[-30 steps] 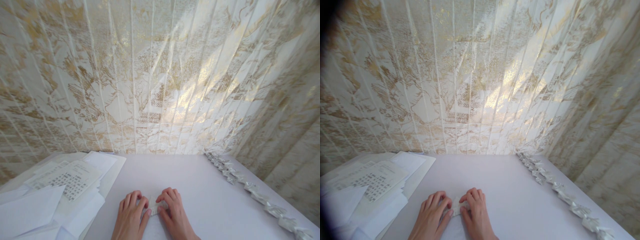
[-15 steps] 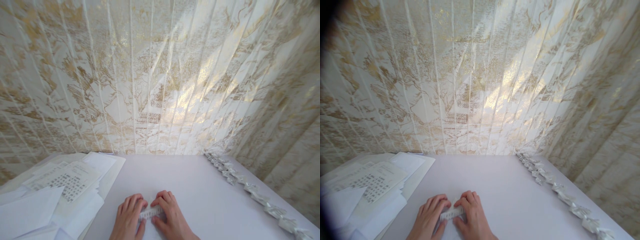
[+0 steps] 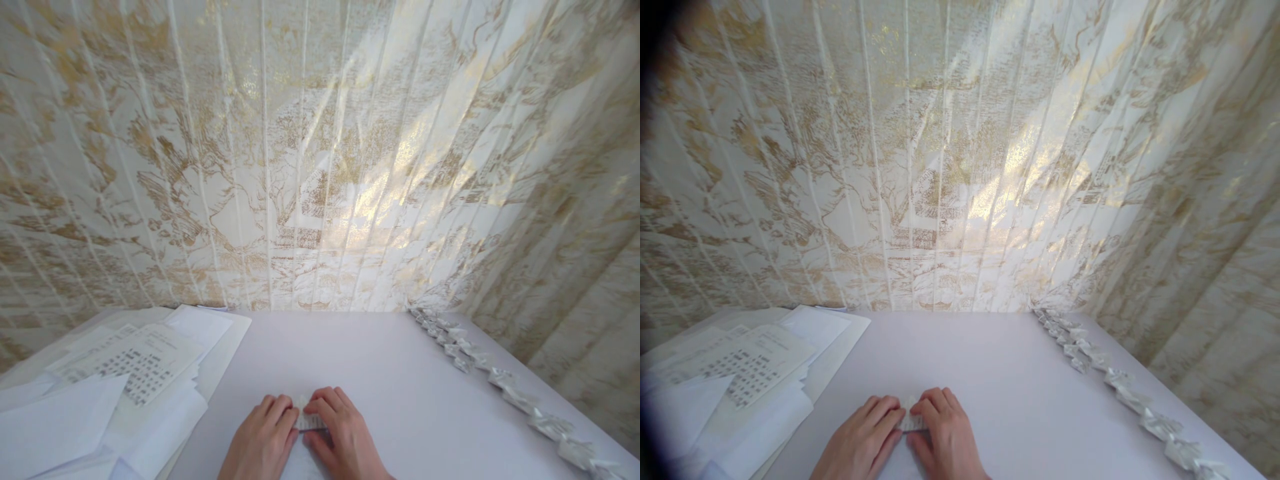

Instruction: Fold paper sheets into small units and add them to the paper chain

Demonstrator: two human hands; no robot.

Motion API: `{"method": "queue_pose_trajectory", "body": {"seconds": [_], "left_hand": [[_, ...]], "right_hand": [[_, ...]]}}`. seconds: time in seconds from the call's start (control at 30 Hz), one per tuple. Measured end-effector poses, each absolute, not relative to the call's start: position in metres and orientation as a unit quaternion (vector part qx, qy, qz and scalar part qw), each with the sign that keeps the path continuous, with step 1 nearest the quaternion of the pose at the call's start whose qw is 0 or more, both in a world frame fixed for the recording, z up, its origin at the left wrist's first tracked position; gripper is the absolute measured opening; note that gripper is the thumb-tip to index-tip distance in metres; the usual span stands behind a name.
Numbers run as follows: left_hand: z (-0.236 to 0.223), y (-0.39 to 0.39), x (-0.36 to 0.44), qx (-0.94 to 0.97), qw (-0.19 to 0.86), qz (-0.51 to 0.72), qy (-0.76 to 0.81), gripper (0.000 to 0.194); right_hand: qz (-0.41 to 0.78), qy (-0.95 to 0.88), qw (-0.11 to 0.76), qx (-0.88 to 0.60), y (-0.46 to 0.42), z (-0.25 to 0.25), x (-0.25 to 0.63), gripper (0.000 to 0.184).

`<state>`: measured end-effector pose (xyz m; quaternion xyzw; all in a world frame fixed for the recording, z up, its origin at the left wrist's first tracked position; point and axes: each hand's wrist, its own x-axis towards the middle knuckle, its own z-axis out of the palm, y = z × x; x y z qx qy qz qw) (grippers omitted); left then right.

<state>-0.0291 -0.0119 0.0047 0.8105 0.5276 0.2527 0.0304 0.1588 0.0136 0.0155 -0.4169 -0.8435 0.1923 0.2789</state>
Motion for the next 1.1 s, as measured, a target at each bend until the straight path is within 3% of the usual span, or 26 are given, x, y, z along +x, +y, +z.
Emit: {"method": "queue_pose_trajectory", "body": {"seconds": [0.3,0.5,0.63,0.73,0.9,1.1], "left_hand": [[0.003,-0.008,-0.031,0.788,0.098,0.306,0.525,0.026],[-0.012,0.000,-0.019,0.668,0.306,0.424,0.530,0.033],[-0.022,0.012,-0.001,0.578,0.403,0.502,0.502,0.047],[-0.021,0.019,0.010,0.550,0.427,0.518,0.497,0.055],[-0.008,0.019,0.014,0.564,0.436,0.487,0.506,0.043],[-0.005,0.015,0.007,0.573,0.436,0.468,0.513,0.047]], "right_hand": [[0.178,-0.833,0.322,-0.414,0.016,0.013,0.158,0.028],[0.241,-0.791,0.338,-0.450,0.019,0.013,0.157,0.016],[0.279,-0.756,0.361,-0.469,0.019,0.014,0.157,0.013],[0.322,-0.738,0.376,-0.459,0.019,0.017,0.159,0.015],[0.380,-0.711,0.395,-0.441,0.019,0.021,0.160,0.017],[0.415,-0.692,0.388,-0.445,0.021,0.018,0.161,0.016]]}}
